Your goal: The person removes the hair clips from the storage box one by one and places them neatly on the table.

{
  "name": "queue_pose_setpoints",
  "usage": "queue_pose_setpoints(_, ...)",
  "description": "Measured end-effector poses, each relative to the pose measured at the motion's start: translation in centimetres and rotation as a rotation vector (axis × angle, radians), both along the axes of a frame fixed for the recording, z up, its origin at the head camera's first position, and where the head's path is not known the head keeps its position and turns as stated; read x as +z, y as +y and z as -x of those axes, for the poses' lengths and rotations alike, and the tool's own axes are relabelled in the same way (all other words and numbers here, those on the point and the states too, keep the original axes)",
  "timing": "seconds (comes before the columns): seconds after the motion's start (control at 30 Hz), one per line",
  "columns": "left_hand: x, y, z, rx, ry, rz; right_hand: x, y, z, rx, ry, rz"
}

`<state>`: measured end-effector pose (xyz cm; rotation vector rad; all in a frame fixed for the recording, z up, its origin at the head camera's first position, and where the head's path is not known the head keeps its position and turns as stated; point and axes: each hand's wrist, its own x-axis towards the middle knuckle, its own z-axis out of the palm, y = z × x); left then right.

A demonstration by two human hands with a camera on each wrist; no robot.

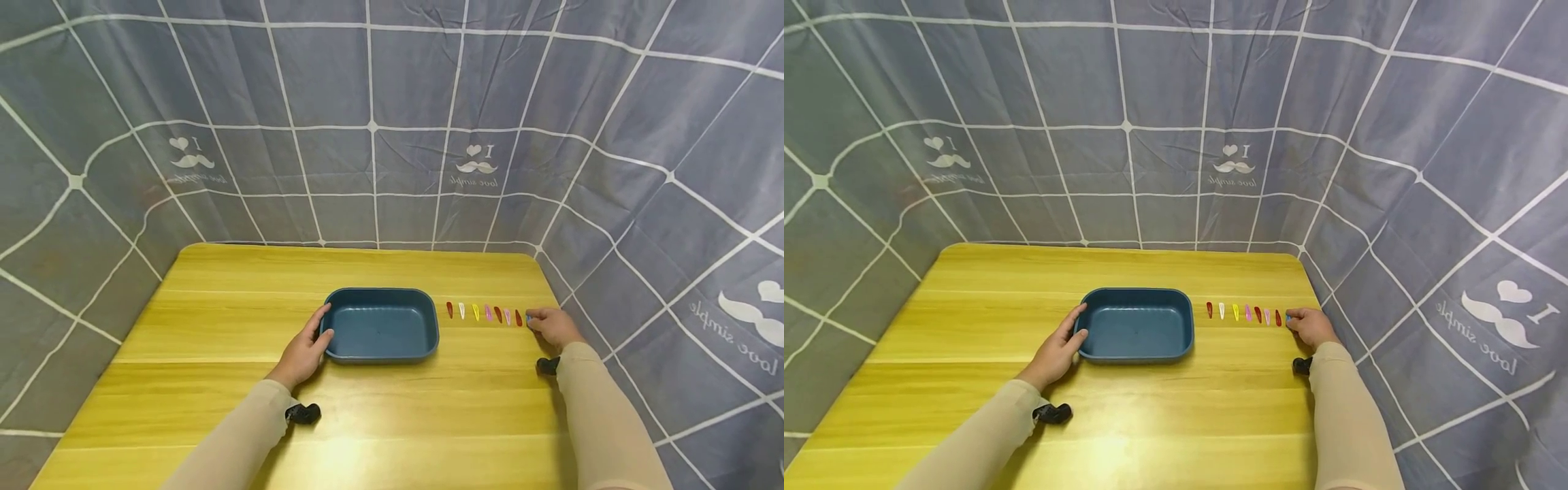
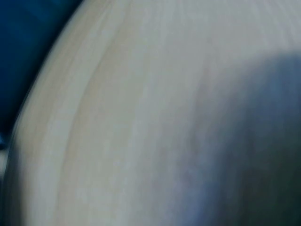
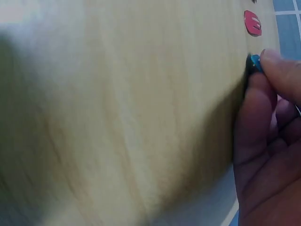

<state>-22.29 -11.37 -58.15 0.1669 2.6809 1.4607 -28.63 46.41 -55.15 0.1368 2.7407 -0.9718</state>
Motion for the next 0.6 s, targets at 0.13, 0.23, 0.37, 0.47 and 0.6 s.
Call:
queue_pose_setpoints(0.13, 0.0, 0.0, 0.0, -0.001, -0.004, -0.003, -0.2, 0.1, 0.0, 0.006, -0.007, -0.047)
queue_pose_setpoints(0.23, 0.0, 0.1, -0.1, 0.0, -0.01, -0.003, -0.6, 0.3, 0.0, -0.015, -0.022, -0.035)
queue_pose_setpoints(0.37, 0.0, 0.2, -0.1, 0.0, -0.012, -0.002, -1.0, 0.3, 0.0, -0.028, -0.015, -0.01)
queue_pose_setpoints(0.47, 0.0, 0.2, -0.1, 0.002, -0.011, -0.004, -1.2, 0.3, 0.1, -0.029, -0.012, 0.001)
queue_pose_setpoints(0.6, -0.1, 0.2, -0.1, 0.009, -0.008, -0.005, -1.2, 0.1, 0.1, -0.027, -0.011, -0.003)
